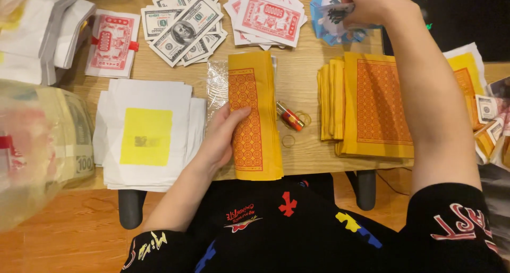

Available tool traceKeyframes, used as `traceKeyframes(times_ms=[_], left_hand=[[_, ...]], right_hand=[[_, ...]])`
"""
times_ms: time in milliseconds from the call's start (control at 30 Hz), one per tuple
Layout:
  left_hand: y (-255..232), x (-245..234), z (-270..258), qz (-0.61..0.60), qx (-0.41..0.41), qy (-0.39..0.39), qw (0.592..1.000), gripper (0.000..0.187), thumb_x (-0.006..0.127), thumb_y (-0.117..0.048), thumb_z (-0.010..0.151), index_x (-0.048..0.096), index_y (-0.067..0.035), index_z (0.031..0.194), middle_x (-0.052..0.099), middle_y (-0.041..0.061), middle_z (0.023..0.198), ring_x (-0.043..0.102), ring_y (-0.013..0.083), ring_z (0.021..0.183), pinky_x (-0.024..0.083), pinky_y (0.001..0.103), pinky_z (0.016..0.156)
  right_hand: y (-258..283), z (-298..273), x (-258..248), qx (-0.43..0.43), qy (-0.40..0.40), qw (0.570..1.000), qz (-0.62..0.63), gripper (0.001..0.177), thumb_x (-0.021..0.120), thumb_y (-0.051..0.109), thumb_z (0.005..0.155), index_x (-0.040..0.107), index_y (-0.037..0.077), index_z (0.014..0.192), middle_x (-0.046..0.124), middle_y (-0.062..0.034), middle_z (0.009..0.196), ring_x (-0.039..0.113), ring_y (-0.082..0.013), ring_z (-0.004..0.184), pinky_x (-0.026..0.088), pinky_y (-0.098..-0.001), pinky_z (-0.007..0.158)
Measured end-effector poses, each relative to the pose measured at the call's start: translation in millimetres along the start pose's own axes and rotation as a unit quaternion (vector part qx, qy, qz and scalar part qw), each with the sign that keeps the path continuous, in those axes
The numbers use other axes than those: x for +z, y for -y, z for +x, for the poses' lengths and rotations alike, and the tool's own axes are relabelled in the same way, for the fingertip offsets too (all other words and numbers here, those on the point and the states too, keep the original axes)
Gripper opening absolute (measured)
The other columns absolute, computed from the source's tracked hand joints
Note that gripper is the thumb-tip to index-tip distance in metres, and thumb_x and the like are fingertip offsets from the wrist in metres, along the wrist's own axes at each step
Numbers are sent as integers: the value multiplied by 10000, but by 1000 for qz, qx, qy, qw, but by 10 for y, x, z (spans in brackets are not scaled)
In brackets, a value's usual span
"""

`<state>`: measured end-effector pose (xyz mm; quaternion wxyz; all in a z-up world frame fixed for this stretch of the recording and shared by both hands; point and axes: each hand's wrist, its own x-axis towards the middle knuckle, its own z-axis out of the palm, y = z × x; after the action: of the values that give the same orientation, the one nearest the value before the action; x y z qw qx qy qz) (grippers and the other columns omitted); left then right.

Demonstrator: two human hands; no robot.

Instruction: Sorting and stacking various types of ritual paper and hell bank notes on a desk

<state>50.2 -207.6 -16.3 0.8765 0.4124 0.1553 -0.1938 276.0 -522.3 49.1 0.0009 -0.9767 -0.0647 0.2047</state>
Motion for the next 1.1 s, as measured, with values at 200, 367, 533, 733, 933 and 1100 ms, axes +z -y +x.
traceKeyframes(times_ms=[200,367,533,733,933,1100], left_hand=[[-8,63,41,-47,12,-60,997,327,606,-107,848,604,-10,1160,692,156,1085,661,240,955,550,354,853],[-88,194,-5,-74,26,-75,994,440,622,-257,849,605,-26,1223,675,121,1188,642,205,1056,522,330,937],[-138,244,15,-59,105,-78,990,433,626,-221,862,558,-34,1247,668,120,1197,647,206,1052,547,345,905],[-13,241,154,-16,230,-130,964,339,628,-284,885,597,-34,1113,700,109,1084,666,157,951,575,320,830],[-82,366,-40,87,277,-106,951,438,515,-261,1034,443,0,1378,533,183,1337,454,243,1295,397,470,1094],[-20,326,-71,136,209,-91,964,670,399,-520,1000,378,56,1341,433,288,1321,375,402,1326,231,567,1126]], right_hand=[[-257,-182,47,-18,-136,988,74,410,659,188,913,543,-11,1252,608,-285,1154,584,-465,945,436,-536,710],[-508,0,368,-94,-165,982,21,328,617,137,953,526,-83,1178,599,-398,1069,558,-585,916,430,-579,717],[-177,-290,332,-157,-314,927,130,169,554,82,1073,472,-3,952,473,-127,799,416,-222,750,318,-442,622],[1182,-1484,272,-246,-107,863,428,159,555,184,1020,623,43,1050,609,5,948,533,-80,832,446,-234,687],[1720,-1512,670,-215,-80,804,549,286,739,67,876,660,42,1150,654,-38,936,620,-87,785,574,-282,733],[1700,-1302,909,-188,-103,777,592,321,785,63,846,653,38,1139,638,-19,823,619,-50,672,565,-204,624]])
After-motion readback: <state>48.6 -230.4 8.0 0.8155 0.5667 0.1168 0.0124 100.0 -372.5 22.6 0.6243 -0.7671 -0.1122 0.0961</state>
